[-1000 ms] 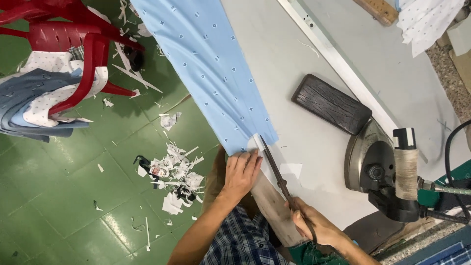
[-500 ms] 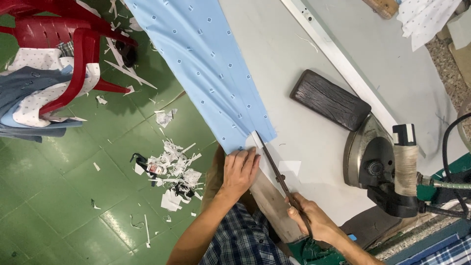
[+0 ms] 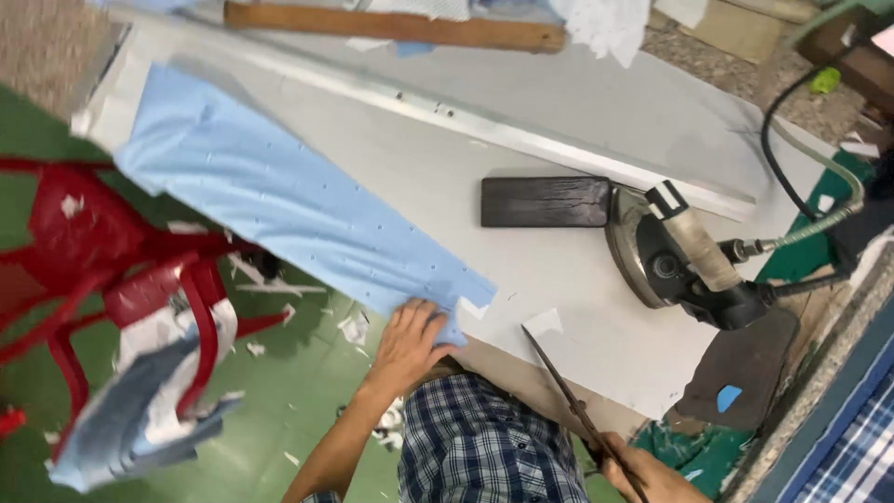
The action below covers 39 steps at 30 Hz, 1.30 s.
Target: The person marks a blue patterned fabric with a ruler and chalk, then irons it on a work table. They fold and press the fabric, place a white strip on top, and iron again. Finally, they trim the edges with scissors.
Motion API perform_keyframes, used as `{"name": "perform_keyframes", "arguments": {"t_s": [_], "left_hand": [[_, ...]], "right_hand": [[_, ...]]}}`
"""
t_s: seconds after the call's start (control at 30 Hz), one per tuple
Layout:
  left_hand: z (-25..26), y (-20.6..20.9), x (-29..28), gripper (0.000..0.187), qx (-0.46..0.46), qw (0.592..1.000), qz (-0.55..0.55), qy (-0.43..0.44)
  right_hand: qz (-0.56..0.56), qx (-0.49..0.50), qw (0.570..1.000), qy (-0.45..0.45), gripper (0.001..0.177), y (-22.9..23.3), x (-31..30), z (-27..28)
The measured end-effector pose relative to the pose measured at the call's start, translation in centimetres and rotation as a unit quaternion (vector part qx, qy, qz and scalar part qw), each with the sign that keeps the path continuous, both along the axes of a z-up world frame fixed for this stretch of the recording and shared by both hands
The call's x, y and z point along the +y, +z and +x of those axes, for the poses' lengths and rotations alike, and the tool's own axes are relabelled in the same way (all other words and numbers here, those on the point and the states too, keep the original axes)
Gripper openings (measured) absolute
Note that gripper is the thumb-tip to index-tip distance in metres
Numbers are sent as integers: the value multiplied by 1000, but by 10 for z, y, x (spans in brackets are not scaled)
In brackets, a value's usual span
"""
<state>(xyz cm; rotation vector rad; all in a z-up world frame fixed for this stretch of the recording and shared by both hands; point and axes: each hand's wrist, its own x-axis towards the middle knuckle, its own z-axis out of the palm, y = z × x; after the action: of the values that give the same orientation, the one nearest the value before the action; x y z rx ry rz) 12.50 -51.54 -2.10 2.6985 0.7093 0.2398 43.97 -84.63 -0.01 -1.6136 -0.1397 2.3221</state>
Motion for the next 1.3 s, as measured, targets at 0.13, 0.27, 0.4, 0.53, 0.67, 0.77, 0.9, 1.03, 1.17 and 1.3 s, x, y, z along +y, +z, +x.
{"name": "perform_keyframes", "arguments": {"t_s": [0.13,0.27,0.4,0.53,0.67,0.77,0.9,1.03,1.17,1.3], "left_hand": [[-4,-35,32,39,191,964,-105,-152],[-2,-29,81,30,-5,954,-76,-289],[14,-14,131,19,-151,904,-176,-359],[19,-21,151,14,-161,847,-324,-389],[23,-13,151,14,-166,831,-377,-374],[23,-10,151,15,-174,836,-361,-374],[21,-13,150,14,-178,837,-347,-383],[22,-12,149,15,-188,841,-322,-392],[21,-13,147,13,-191,847,-300,-395],[21,-14,146,13,-202,848,-289,-396]], "right_hand": [[49,-71,996,-28,67,-21,-7,-84],[0,-124,964,-235,79,40,76,-200],[-18,-123,946,-300,69,84,151,-290],[35,-154,926,-342,46,56,167,-365],[102,-194,898,-381,41,30,171,-393],[126,-177,882,-419,54,38,183,-378],[122,-200,890,-391,69,38,185,-368],[131,-248,881,-380,71,31,186,-375],[112,-290,887,-341,58,28,194,-379],[162,-330,865,-342,42,30,202,-383]]}}
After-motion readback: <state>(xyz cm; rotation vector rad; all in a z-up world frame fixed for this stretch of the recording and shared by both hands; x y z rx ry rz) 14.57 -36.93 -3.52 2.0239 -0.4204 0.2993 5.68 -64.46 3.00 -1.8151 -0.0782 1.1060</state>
